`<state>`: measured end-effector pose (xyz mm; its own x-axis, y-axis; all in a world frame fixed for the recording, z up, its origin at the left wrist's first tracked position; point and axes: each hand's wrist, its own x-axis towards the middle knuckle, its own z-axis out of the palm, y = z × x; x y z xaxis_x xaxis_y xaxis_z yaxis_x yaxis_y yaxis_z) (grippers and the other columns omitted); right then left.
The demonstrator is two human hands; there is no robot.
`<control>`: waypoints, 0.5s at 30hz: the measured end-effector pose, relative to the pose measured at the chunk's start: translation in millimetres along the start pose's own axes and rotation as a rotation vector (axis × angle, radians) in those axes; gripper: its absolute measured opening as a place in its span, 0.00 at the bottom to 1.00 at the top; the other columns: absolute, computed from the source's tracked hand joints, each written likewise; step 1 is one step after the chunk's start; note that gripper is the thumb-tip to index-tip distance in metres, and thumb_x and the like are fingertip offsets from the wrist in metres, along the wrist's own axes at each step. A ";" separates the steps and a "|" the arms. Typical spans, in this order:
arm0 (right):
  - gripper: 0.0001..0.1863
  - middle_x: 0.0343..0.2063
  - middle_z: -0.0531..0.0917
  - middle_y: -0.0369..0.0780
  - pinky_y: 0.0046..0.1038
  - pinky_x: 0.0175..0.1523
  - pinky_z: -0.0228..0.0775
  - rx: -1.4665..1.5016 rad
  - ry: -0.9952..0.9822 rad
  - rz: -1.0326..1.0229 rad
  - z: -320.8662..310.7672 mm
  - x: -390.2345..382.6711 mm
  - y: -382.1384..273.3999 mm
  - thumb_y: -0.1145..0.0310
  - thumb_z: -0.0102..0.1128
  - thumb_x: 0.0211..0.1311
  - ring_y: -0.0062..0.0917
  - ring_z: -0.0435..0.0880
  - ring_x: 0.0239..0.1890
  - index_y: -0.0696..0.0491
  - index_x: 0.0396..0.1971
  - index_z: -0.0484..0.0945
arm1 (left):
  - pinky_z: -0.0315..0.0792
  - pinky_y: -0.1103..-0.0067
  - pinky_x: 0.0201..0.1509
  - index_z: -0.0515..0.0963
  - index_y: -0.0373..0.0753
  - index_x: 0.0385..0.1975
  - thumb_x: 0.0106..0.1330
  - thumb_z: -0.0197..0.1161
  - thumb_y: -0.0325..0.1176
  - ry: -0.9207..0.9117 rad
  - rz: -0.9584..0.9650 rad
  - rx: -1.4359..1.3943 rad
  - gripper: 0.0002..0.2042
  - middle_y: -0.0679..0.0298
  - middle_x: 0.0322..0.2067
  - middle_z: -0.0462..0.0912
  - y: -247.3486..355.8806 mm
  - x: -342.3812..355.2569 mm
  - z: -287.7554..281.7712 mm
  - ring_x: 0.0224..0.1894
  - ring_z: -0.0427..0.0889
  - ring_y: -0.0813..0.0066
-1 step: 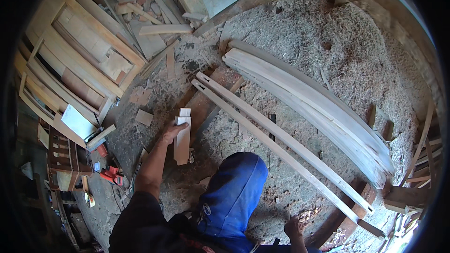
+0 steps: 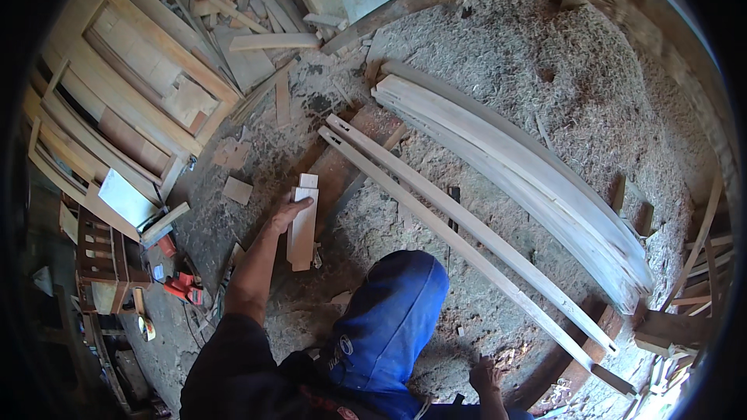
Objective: The person sits on the floor and uses a chisel and hammer to carve a small wooden block. They repeatedly strike the chisel to shape the wood, then use a hand saw to cut the block. Finally, they place the finished piece with other similar blocks.
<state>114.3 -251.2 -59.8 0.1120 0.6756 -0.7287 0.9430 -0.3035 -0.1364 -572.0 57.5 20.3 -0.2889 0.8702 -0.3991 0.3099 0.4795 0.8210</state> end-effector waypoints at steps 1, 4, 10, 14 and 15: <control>0.10 0.39 0.81 0.55 0.49 0.47 0.74 0.061 0.095 -0.099 -9.4 -3.9 -11.9 0.69 0.54 0.62 0.54 0.82 0.43 0.58 0.40 0.76 | 0.77 0.67 0.54 0.78 0.34 0.54 0.66 0.70 0.49 0.067 0.052 0.060 0.26 0.51 0.54 0.82 -5.4 10.6 2.5 0.50 0.85 0.64; 0.07 0.32 0.74 0.51 0.51 0.39 0.69 0.100 0.412 -0.391 -60.7 -2.2 -70.2 0.77 0.47 0.66 0.53 0.77 0.34 0.60 0.42 0.70 | 0.78 0.65 0.51 0.80 0.34 0.53 0.67 0.66 0.53 0.400 0.086 0.596 0.27 0.50 0.56 0.79 -17.9 19.4 17.8 0.47 0.86 0.58; 0.22 0.21 0.76 0.43 0.33 0.31 0.70 0.215 0.571 -0.618 -280.7 11.3 -248.0 0.74 0.45 0.75 0.31 0.76 0.21 0.51 0.66 0.74 | 0.66 0.54 0.65 0.65 0.35 0.65 0.61 0.67 0.61 0.702 -0.003 0.686 0.42 0.50 0.60 0.75 -13.5 -7.2 48.5 0.60 0.74 0.47; 0.20 0.28 0.80 0.52 0.43 0.39 0.76 -0.157 0.581 -0.979 -381.4 64.1 -414.9 0.81 0.50 0.61 0.46 0.81 0.31 0.60 0.53 0.77 | 0.62 0.53 0.67 0.66 0.37 0.65 0.58 0.69 0.59 0.634 -0.076 0.559 0.41 0.53 0.62 0.73 0.3 -10.3 41.7 0.65 0.70 0.51; 0.10 0.28 0.81 0.51 0.46 0.39 0.76 -0.286 0.582 -1.034 -392.3 78.0 -456.3 0.79 0.50 0.65 0.47 0.81 0.32 0.61 0.44 0.77 | 0.63 0.54 0.67 0.66 0.38 0.65 0.58 0.69 0.59 0.640 -0.087 0.554 0.41 0.54 0.62 0.73 2.3 -10.2 40.0 0.65 0.70 0.51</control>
<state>-184.4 203.6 208.9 -0.6773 0.7336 0.0550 0.6977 0.6643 -0.2682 -532.1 54.2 10.0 -0.7370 0.6759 -0.0068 0.6135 0.6731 0.4131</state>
